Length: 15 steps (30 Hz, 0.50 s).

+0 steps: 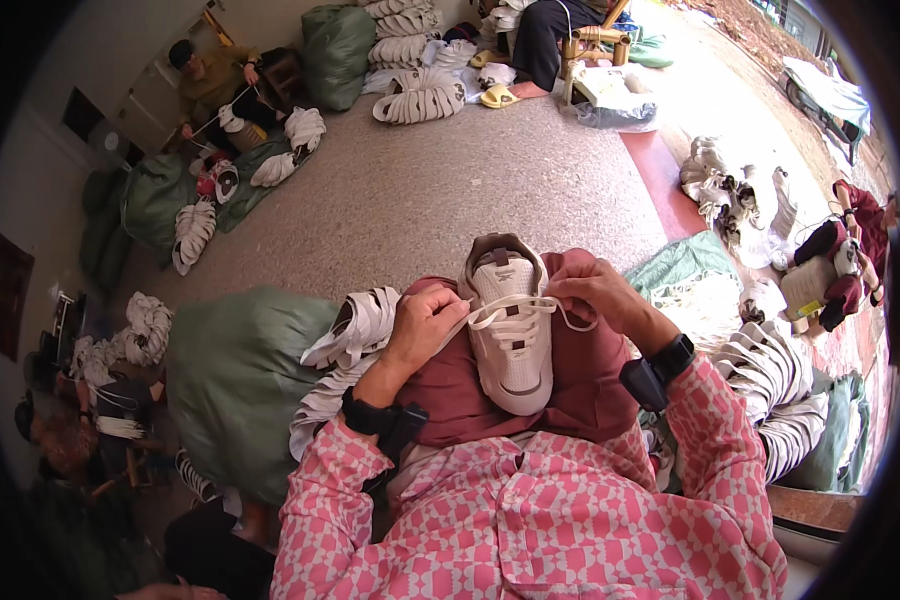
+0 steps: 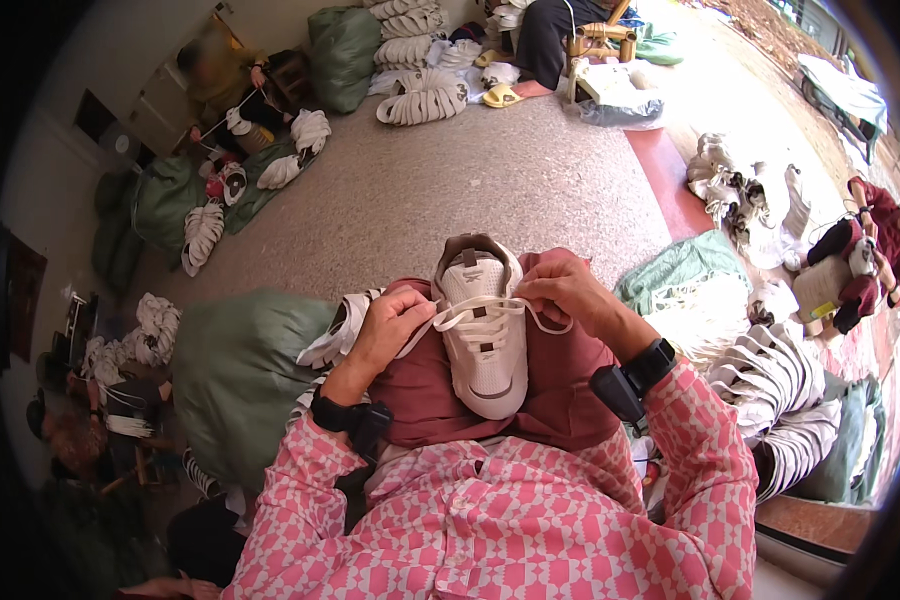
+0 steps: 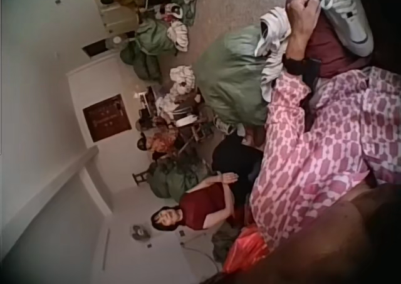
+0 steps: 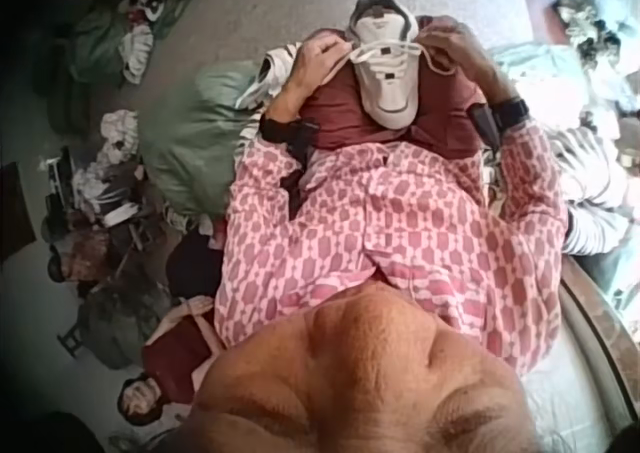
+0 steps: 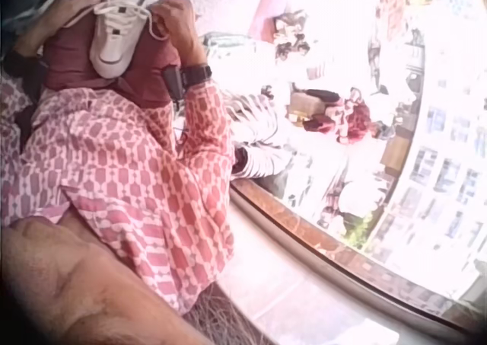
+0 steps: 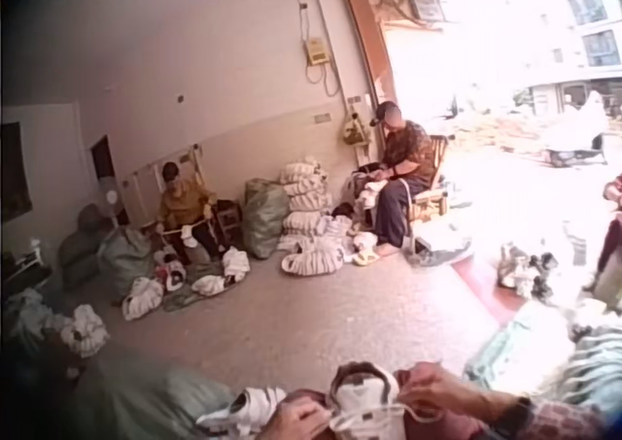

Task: Lacing a white sneaker by hand.

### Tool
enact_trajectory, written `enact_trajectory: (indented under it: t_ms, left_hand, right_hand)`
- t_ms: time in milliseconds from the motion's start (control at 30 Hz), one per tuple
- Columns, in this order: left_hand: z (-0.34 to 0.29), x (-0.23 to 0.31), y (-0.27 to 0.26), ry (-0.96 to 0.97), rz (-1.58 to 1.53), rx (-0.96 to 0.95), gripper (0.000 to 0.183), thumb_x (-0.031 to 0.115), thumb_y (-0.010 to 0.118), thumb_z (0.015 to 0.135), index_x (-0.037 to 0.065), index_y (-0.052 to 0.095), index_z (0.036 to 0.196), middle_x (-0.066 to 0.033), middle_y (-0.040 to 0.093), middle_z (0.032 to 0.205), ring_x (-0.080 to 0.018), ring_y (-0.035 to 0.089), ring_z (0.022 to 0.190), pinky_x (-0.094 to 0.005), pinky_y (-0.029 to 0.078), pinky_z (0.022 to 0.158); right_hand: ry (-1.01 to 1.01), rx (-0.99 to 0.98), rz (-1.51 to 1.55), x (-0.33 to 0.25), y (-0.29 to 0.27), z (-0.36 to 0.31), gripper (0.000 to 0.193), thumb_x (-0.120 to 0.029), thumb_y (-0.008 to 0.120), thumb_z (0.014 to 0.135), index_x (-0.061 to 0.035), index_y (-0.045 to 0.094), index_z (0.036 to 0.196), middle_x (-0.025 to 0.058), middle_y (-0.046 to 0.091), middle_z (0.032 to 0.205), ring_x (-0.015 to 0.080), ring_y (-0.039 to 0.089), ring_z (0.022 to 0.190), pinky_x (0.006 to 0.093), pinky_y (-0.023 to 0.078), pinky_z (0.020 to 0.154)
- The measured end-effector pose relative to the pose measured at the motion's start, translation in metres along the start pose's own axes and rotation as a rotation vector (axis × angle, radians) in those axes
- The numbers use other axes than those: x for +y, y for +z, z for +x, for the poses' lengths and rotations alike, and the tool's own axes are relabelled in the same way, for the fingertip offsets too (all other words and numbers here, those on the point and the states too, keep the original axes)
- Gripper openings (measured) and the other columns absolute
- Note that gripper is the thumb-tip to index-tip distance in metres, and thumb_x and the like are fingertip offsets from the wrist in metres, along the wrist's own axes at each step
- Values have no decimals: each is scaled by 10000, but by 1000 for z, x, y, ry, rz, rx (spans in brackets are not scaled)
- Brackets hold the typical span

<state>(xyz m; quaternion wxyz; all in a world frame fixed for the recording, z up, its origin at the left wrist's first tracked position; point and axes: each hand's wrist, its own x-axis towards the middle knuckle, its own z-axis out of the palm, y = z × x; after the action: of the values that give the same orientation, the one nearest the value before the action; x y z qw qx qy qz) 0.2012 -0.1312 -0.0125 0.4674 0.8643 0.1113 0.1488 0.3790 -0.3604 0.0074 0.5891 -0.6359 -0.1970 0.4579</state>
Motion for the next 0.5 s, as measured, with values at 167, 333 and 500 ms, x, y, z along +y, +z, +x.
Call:
enact_trajectory:
  t_ms: [167,333,500]
  left_hand:
    - [8,-3,-1,-100,-47,-35,237,220,634,828,-5,685,771,-105,631,694,-193,602,655,-327,464,635]
    - [14,6,0,-153,43,-21,233,238,628,799,20,685,741,-113,649,709,-221,623,662,-338,475,638]
    - [18,3,9,-70,260,59,255,291,626,785,47,692,747,-120,668,752,-265,651,701,-367,496,661]
  right_hand:
    - [-60,28,-150,-1,7,5,205,-172,630,875,-42,611,717,-12,545,597,71,487,448,225,334,390]
    - [-34,14,-254,-4,4,9,209,-190,616,881,-29,635,750,8,584,624,89,550,481,224,418,418]
    - [-41,-30,-289,-7,2,11,201,-195,610,883,-18,659,802,29,618,656,97,603,537,220,482,465]
